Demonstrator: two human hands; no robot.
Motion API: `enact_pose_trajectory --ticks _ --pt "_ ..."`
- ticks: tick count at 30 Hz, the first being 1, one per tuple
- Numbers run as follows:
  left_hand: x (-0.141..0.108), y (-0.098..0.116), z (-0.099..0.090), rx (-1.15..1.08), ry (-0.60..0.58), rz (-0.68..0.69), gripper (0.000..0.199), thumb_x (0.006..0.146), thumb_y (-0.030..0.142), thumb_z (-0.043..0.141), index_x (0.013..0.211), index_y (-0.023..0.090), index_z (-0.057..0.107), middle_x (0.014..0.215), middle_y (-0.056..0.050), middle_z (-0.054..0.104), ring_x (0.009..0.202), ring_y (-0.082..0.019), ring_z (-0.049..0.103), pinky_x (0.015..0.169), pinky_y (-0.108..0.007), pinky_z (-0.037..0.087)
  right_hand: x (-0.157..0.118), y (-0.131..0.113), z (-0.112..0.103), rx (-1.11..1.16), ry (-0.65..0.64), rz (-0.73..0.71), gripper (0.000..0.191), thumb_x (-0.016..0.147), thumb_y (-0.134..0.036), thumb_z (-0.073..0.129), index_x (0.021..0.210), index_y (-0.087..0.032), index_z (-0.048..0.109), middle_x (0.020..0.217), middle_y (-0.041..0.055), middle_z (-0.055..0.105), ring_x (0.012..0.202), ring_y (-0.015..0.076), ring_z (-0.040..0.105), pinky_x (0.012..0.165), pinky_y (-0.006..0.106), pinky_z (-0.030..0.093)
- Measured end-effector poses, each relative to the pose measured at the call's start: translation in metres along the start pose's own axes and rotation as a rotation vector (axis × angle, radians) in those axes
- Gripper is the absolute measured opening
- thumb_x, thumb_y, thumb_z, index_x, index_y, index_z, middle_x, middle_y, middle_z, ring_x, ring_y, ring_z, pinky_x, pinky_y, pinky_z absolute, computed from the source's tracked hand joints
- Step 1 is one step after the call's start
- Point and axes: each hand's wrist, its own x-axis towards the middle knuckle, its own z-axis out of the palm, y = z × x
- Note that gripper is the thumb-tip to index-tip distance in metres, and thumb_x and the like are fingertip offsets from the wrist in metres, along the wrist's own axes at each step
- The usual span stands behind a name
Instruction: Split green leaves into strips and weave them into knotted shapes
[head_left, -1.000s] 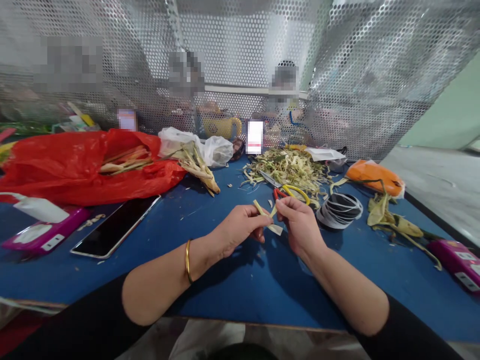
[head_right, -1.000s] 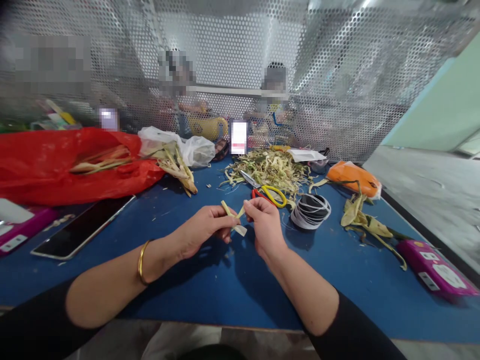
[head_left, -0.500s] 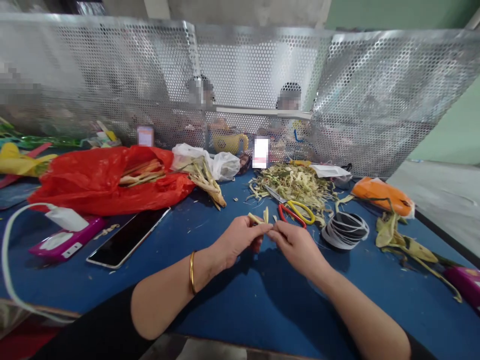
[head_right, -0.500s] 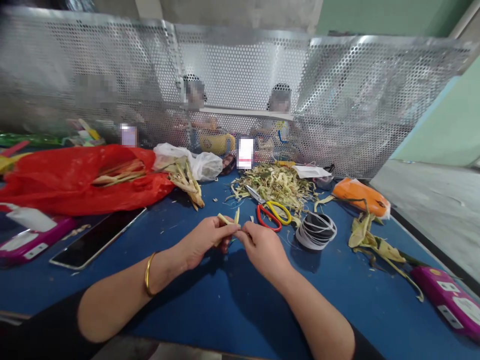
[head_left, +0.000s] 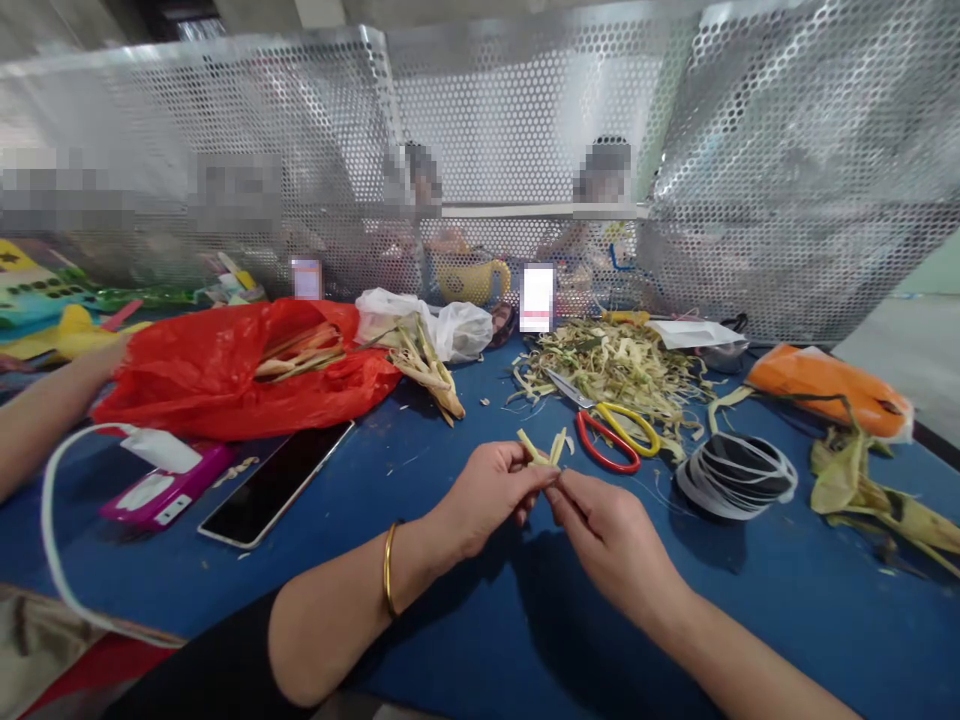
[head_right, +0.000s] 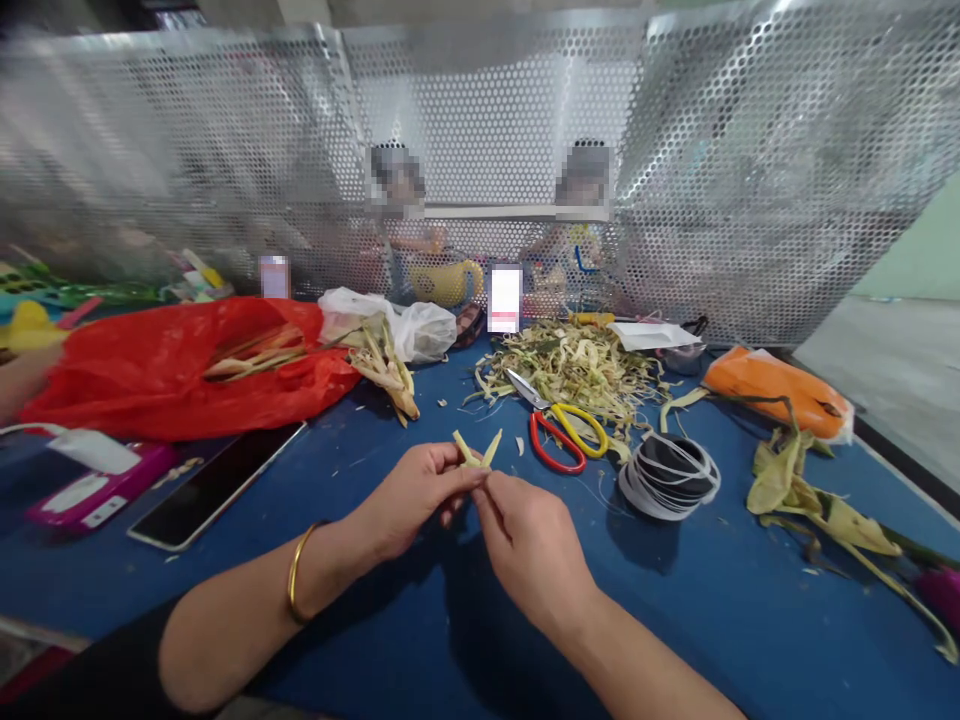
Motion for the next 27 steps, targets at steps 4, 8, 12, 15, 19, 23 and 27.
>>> enact_pose_trajectory --ticks 4,8,12,15,19,23,27 --pt "0.002 0.000 -0.001 -0.002 0.068 0.008 0.025 0.070 0.038 0.071 0.070 0.016 0.060 0.046 0.007 0.047 0.037 -0.006 0.038 0.038 -0.019 0.032 -0.002 -0.001 -0.001 0.019 0.048 -0.057 0.032 0.096 -0.030 0.038 0.066 -0.021 0.041 0.062 -0.0024 0.048 0.055 0.0113 0.042 0.054 0.024 0.030" --pt "0.005 0.001 -0.004 -0.016 0.062 -0.012 0.025 0.068 0.037 0.072 0.075 0.015 0.063 0.046 0.007 0.048 0.037 -0.006 0.039 0.038 -0.018 0.032 -0.004 -0.002 0.002 0.024 0.060 -0.060 0.033 0.095 -0.029 0.039 0.063 -0.022 0.033 0.059 -0.0039 0.041 0.053 0.0106 0.037 0.052 0.024 0.028" --pt "0.010 -0.001 -0.008 -0.010 0.043 -0.044 0.026 0.068 0.038 0.073 0.074 0.015 0.063 0.047 0.006 0.049 0.038 -0.006 0.039 0.039 -0.018 0.033 -0.007 -0.002 0.005 -0.039 0.065 -0.095 0.032 0.095 -0.027 0.038 0.064 -0.021 0.036 0.059 -0.0031 0.044 0.053 0.0108 0.039 0.052 0.025 0.028" --pt "0.011 -0.001 -0.010 0.011 -0.025 -0.048 0.031 0.068 0.043 0.074 0.074 0.014 0.064 0.050 0.005 0.048 0.041 -0.005 0.040 0.041 -0.018 0.033 -0.006 -0.002 -0.004 -0.124 0.066 -0.132 0.032 0.095 -0.029 0.040 0.065 -0.021 0.044 0.060 -0.0022 0.050 0.052 0.0113 0.042 0.052 0.025 0.029" --pt "0.006 0.003 -0.009 0.010 -0.162 -0.034 0.040 0.074 0.054 0.065 0.072 0.015 0.065 0.050 0.006 0.042 0.042 -0.005 0.034 0.044 -0.018 0.032 0.003 0.001 -0.028 -0.095 0.331 -0.066 0.026 0.094 -0.035 0.045 0.081 -0.021 0.062 0.078 0.0037 0.063 0.071 0.0163 0.057 0.065 0.027 0.040" --pt "-0.001 0.004 -0.004 0.077 -0.209 -0.029 0.046 0.073 0.061 0.062 0.066 0.015 0.063 0.046 0.006 0.037 0.042 -0.007 0.031 0.044 -0.021 0.030 0.015 0.008 -0.033 0.124 0.248 0.111 0.023 0.085 -0.039 0.057 0.084 -0.020 0.070 0.087 0.0065 0.066 0.082 0.0205 0.059 0.070 0.030 0.043" --pt "-0.004 0.004 -0.002 0.151 -0.205 -0.008 0.048 0.074 0.060 0.060 0.053 0.017 0.053 0.044 0.006 0.034 0.042 -0.007 0.028 0.045 -0.022 0.027 0.019 0.008 -0.017 0.719 -0.043 0.325 0.027 0.076 -0.043 0.066 0.076 -0.017 0.070 0.071 0.0026 0.064 0.069 0.0164 0.057 0.066 0.029 0.043"
